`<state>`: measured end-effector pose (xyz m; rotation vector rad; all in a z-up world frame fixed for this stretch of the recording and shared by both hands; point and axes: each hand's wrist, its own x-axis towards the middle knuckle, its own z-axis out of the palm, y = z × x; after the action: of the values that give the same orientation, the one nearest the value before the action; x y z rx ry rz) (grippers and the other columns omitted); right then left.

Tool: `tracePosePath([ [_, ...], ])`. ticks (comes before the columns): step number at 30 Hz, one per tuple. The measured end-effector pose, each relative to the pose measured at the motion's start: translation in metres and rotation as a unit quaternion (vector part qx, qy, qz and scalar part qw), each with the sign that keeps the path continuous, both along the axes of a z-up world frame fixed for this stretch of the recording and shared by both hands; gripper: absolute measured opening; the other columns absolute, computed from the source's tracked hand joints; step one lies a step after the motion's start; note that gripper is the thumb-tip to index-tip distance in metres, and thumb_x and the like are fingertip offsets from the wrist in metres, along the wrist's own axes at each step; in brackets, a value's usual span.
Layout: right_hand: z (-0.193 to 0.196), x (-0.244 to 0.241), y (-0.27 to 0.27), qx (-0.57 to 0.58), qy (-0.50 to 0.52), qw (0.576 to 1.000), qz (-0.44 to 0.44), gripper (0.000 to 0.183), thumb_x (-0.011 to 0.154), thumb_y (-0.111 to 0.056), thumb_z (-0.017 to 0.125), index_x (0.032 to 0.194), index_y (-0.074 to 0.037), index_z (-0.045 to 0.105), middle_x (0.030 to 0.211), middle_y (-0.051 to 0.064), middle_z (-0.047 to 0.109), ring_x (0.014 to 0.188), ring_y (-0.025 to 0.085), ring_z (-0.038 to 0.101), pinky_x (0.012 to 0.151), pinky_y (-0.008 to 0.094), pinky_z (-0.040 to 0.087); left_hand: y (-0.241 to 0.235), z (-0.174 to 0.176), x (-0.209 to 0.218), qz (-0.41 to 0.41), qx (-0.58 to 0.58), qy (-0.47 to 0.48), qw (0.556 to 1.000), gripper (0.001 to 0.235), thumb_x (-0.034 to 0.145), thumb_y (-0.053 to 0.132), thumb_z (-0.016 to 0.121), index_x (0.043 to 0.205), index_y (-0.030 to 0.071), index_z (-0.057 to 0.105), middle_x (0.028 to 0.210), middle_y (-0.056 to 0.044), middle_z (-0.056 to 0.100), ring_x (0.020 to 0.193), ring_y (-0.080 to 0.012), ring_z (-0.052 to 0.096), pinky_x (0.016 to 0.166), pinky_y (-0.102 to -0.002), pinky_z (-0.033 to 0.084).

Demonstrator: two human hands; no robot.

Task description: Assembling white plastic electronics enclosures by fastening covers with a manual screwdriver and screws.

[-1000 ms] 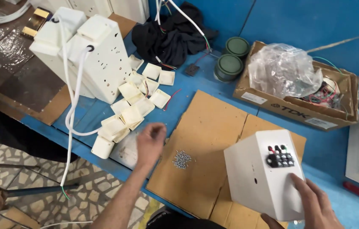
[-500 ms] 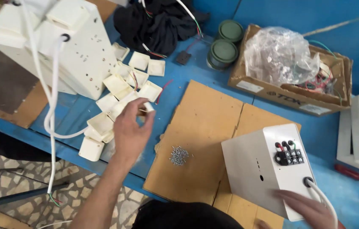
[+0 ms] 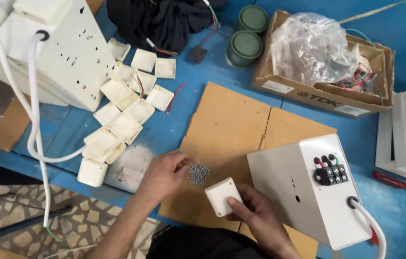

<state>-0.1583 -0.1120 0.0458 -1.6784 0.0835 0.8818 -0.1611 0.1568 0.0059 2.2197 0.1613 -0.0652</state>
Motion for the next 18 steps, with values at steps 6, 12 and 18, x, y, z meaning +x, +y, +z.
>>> tracePosePath([
  [6, 0.001, 0.006, 0.000, 0.043, 0.009, 0.995, -0.092, 0.047, 0.094, -0.027, 0.063, 0.134, -0.005, 0.063, 0.113, 0.009, 0.076, 0.097, 0.017, 0.074, 0.082, 0.033, 0.061, -0.004, -0.039, 0.007, -0.095, 0.181, -0.112, 0.972, 0.018, 0.084, 0.010, 0.065, 0.098, 0.008, 0.075, 0.096, -0.012, 0.070, 0.088, -0.0345, 0.069, 0.074, -0.048, 0.056],
  [12, 0.001, 0.001, 0.002, 0.107, 0.020, 0.990, -0.085, 0.046, 0.095, -0.027, 0.063, 0.135, -0.004, 0.061, 0.110, 0.009, 0.073, 0.097, 0.016, 0.071, 0.082, 0.033, 0.060, -0.011, -0.054, 0.006, -0.080, 0.243, -0.051, 0.965, 0.007, 0.082, 0.006, 0.065, 0.084, 0.008, 0.072, 0.099, -0.010, 0.069, 0.093, -0.0307, 0.070, 0.077, -0.045, 0.058],
  [18, -0.002, -0.005, -0.003, 0.106, 0.023, 0.988, -0.110, 0.047, 0.094, -0.029, 0.065, 0.135, -0.005, 0.061, 0.109, 0.008, 0.073, 0.094, 0.015, 0.070, 0.081, 0.033, 0.059, -0.020, -0.063, 0.005, -0.044, 0.293, -0.022, 0.955, 0.016, 0.078, 0.002, 0.064, 0.093, 0.000, 0.065, 0.108, -0.017, 0.064, 0.100, -0.0342, 0.068, 0.077, -0.044, 0.060],
])
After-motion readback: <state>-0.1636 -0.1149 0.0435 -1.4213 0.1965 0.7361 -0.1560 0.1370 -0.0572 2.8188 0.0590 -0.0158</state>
